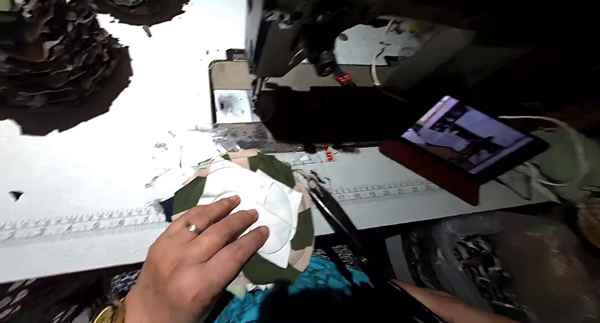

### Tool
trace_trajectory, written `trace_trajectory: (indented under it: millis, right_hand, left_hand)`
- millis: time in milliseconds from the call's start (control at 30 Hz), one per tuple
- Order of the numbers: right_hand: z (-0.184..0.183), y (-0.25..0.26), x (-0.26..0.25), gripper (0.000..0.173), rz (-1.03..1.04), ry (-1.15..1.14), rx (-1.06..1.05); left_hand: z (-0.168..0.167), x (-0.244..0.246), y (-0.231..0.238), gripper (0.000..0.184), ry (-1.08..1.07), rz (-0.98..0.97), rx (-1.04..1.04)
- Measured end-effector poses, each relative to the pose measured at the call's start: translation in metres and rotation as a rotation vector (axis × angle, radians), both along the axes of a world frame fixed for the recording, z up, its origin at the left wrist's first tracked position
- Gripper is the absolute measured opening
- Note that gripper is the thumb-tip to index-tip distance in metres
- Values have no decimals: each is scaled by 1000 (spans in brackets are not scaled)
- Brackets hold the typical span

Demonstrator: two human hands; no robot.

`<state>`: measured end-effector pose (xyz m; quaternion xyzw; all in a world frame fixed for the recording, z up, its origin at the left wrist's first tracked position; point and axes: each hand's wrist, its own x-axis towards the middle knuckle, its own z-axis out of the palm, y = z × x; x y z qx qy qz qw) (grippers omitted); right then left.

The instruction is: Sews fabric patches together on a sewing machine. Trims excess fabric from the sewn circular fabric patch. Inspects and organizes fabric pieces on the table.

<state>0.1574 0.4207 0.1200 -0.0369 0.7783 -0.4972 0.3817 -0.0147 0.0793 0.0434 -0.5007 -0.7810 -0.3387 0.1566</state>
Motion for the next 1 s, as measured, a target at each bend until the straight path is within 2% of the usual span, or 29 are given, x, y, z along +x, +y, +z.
trace_trajectory:
  millis: [233,633,733,900,1000]
  right_hand:
    - [-16,0,-7,85,-31,36,-127]
    - [-22,-6,-18,51,-184,79,-143]
    - [-21,-6,-16,53,-191,68,-135]
    - [-18,-4,-12,75,-95,-11,-115]
    - [-15,-4,-13,77,-74,7,-52]
  left_hand:
    - [6,4,2,28,-75,-53,55]
    - [5,5,1,26,-88,-97,60]
    - [7,1,1,26,-79,-107,46]
    - [12,-4,-2,25,-84,-117,36]
    - [11,-4,-2,24,-100,-123,53]
